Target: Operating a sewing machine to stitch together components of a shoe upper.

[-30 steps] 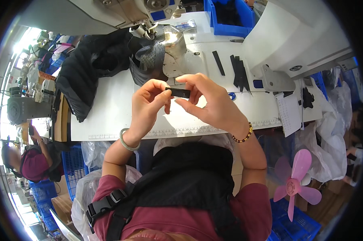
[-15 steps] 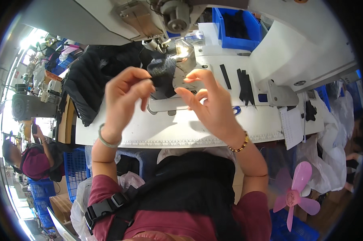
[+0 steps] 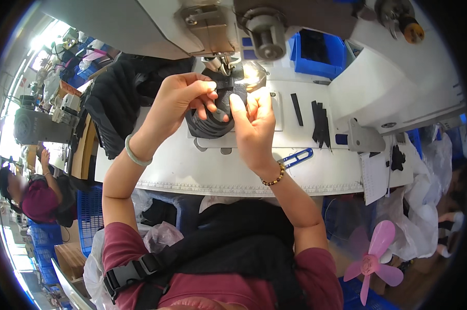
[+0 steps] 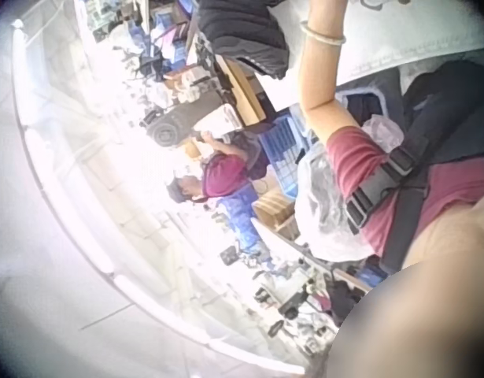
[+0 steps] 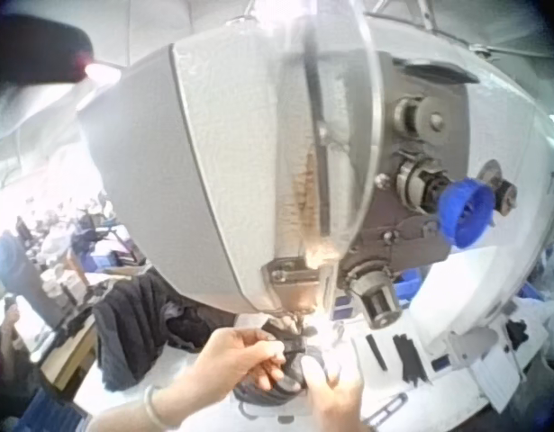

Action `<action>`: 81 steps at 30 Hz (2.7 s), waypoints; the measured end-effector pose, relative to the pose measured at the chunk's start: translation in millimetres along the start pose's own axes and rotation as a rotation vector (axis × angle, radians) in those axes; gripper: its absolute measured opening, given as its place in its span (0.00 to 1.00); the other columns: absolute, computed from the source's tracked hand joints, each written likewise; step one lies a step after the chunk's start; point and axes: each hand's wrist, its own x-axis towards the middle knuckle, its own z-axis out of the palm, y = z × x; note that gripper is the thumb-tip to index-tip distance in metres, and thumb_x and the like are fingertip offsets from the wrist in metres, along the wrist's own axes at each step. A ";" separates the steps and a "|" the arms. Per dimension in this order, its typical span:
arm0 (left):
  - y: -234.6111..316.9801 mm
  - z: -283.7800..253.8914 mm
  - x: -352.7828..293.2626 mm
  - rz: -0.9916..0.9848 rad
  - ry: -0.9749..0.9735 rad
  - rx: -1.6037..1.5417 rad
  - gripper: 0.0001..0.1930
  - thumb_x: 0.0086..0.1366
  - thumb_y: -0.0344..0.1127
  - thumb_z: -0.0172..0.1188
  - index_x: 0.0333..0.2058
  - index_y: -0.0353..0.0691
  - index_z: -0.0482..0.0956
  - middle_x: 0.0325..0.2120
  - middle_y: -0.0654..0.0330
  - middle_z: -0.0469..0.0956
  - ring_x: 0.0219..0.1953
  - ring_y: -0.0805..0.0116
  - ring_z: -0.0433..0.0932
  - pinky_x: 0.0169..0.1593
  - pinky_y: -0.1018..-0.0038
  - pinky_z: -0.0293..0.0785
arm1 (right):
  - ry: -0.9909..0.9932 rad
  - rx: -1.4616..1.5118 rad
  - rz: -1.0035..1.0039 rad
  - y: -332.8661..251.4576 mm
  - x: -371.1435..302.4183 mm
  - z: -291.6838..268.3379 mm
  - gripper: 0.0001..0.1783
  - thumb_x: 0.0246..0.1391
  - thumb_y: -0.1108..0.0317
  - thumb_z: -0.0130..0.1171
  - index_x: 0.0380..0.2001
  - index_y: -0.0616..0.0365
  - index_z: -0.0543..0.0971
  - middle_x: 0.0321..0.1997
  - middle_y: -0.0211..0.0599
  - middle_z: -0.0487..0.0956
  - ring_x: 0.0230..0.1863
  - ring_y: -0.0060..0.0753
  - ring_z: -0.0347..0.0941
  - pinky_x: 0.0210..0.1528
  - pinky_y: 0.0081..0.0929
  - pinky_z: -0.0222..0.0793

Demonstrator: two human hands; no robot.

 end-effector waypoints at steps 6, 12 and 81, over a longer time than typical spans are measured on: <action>-1.5 -0.5 3.3 -0.004 -0.012 0.005 0.11 0.61 0.32 0.57 0.30 0.26 0.77 0.25 0.55 0.77 0.24 0.70 0.79 0.26 0.81 0.75 | -0.047 -0.147 -0.195 5.3 -2.1 -8.7 0.10 0.58 0.77 0.54 0.38 0.59 0.64 0.30 0.29 0.72 0.24 0.09 0.64 0.24 0.12 0.66; -1.0 -1.3 3.6 -0.009 -0.006 -0.005 0.11 0.60 0.32 0.57 0.29 0.26 0.76 0.24 0.56 0.77 0.24 0.71 0.79 0.26 0.81 0.75 | -0.083 -0.454 -0.510 11.9 2.3 -14.0 0.14 0.57 0.77 0.56 0.48 0.63 0.75 0.42 0.41 0.79 0.28 0.12 0.71 0.24 0.11 0.69; 11.5 -4.5 28.5 -0.070 -0.109 -0.163 0.09 0.62 0.34 0.59 0.32 0.34 0.73 0.19 0.69 0.65 0.16 0.84 0.62 0.13 0.88 0.54 | -0.163 -0.834 -0.383 -29.8 14.9 -7.6 0.16 0.54 0.74 0.60 0.35 0.58 0.61 0.20 0.33 0.69 0.16 0.30 0.68 0.17 0.26 0.62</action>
